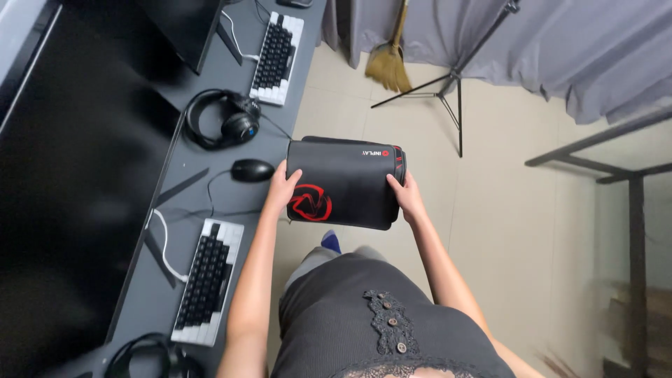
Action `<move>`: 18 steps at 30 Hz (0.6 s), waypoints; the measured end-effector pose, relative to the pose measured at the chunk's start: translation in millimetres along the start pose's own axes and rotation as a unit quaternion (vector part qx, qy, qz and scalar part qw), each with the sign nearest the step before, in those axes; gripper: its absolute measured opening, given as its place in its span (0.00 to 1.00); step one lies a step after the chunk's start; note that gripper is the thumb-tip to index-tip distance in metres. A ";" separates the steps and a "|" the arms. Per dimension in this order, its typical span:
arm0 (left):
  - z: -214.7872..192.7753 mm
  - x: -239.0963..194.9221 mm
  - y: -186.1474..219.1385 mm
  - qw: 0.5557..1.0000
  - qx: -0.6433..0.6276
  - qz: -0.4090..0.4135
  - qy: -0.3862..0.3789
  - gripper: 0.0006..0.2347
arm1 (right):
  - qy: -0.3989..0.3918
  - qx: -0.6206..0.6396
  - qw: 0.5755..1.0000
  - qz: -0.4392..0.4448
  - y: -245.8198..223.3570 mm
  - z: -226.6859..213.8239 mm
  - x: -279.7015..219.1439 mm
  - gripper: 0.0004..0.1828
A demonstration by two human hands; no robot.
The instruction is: The person wipes a white plastic chair with a red cloth, then uses a duster to clean the same chair. They move the chair to a different location and place a black mousepad on a desk, followed by positioning a computer mouse on the mousepad.
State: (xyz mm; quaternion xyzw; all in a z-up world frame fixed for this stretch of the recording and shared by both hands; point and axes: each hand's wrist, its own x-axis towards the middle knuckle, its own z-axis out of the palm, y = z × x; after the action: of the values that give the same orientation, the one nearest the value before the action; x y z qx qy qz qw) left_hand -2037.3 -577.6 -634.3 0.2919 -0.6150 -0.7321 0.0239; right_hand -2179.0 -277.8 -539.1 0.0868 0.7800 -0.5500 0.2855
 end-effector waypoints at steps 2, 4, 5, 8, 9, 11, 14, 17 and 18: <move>7.0 52.8 7.1 1.000 -0.001 0.010 0.014 0.18 | -0.005 0.008 1.000 -0.006 -7.7 1.9 55.0 0.23; 6.2 103.1 5.2 0.999 0.006 0.021 0.031 0.19 | -0.015 0.022 1.000 -0.010 -13.3 15.6 105.1 0.23; 8.4 131.1 3.1 0.998 0.032 0.012 0.056 0.21 | -0.009 0.024 1.000 -0.009 -20.2 22.3 130.6 0.23; 12.1 218.8 -31.8 0.988 0.083 0.018 0.131 0.23 | -0.008 0.028 0.999 -0.016 -26.1 47.2 209.4 0.22; 14.2 248.1 -48.2 0.978 0.107 0.038 0.175 0.24 | -0.008 0.032 0.999 -0.028 -26.3 54.9 236.4 0.22; 9.6 281.8 -33.3 0.963 0.138 0.017 0.231 0.24 | -0.022 0.029 0.999 -0.020 -19.1 73.8 285.0 0.23; -4.3 321.1 -5.0 0.926 0.201 -0.036 0.317 0.23 | -0.073 0.007 0.997 -0.004 -21.2 102.9 344.3 0.25; -31.7 374.6 -11.2 0.884 0.243 -0.086 0.391 0.22 | -0.155 -0.045 0.987 0.014 -29.3 134.4 399.8 0.25; -40.4 387.6 -22.5 0.862 0.256 -0.109 0.424 0.23 | -0.190 -0.077 0.978 0.031 -28.3 142.0 411.3 0.27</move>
State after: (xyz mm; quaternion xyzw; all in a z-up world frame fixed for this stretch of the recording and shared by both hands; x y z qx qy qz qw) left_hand -2332.6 -760.6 -812.1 0.6348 -0.6757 -0.3527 0.1268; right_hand -2480.1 -490.9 -771.7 -0.0169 0.7484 -0.4856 0.4514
